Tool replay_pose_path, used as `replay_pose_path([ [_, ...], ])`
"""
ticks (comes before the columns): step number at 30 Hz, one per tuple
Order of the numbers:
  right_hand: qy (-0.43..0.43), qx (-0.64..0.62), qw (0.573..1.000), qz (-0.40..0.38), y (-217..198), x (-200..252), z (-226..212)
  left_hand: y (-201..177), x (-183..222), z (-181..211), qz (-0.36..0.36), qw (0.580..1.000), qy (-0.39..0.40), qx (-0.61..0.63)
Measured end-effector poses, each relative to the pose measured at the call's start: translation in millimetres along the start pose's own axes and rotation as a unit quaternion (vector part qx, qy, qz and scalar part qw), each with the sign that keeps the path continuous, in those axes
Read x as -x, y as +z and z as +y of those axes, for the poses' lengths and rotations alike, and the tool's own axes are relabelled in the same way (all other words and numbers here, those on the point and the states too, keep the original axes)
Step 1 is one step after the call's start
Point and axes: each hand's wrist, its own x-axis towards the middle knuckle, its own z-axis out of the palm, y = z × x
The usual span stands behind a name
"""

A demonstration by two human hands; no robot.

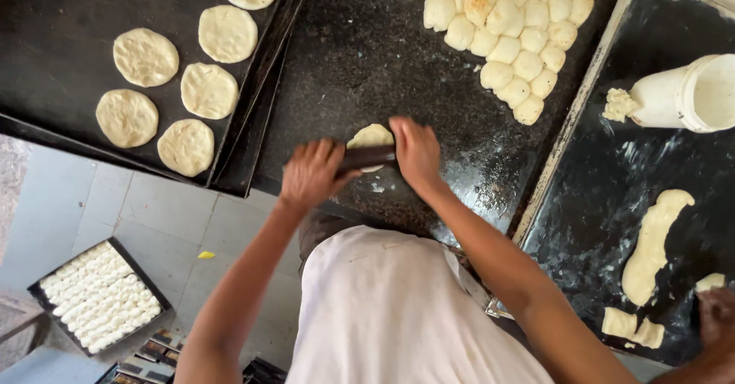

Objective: The person flattens balls of dough using a rolling pin and places the resulting discs onto a metal baking tray.

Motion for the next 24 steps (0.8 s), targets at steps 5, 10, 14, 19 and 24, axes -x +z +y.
replay_pose_path([
  [5, 0.057, 0.014, 0.997, -0.043, 33.7, -105.4, 20.1, -4.6, -67.0, -41.0, -0.114, 0.979, -0.165, 0.022],
  [10, -0.029, -0.014, 0.999, 0.029, 0.8, -12.8, -5.0, -14.9, -10.6, 5.4, -0.066, 0.996, -0.059, 0.016],
  [14, 0.034, -0.117, 0.993, -0.001, -15.1, 7.8, -19.7, -15.9, 25.5, 6.8, -0.074, 0.991, -0.108, 0.032],
  [19, -0.229, 0.157, 0.961, -0.014, 10.4, -42.3, -20.3, -10.7, 24.5, -20.1, 0.024, 0.964, -0.264, 0.009],
  [24, 0.070, -0.188, 0.883, -0.424, 9.7, -71.7, -43.9, -14.9, 36.3, -28.1, -0.008, 0.966, -0.258, 0.023],
])
